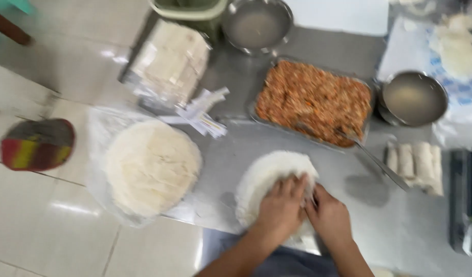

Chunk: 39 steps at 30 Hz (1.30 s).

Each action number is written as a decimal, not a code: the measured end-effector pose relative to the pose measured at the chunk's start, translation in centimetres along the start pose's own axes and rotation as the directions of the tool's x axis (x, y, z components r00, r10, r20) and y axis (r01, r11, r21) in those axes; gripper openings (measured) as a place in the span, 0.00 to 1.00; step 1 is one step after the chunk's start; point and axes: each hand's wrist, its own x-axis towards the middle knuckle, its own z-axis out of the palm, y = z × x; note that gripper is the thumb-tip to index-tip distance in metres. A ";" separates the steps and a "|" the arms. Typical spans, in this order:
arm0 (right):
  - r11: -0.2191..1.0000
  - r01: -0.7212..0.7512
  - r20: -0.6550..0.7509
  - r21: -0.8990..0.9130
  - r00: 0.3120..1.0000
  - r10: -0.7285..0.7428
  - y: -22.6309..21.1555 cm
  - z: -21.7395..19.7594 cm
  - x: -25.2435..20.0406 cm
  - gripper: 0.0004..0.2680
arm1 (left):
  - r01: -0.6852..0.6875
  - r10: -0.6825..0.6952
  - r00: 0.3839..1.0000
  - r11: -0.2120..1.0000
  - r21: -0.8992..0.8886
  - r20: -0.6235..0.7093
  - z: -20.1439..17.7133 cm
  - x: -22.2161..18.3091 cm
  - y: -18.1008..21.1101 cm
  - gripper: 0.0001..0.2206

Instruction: The person is preparing spring rolls by placing meat filling onto wrappers and rolling them tightly before placing them in bags.

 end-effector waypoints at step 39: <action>0.914 -0.262 -0.242 0.309 0.908 0.342 -1.2 -3.7 -2.8 0.15 | 0.579 -0.725 0.687 0.509 -0.638 0.045 -1.6 -4.5 -6.0 0.16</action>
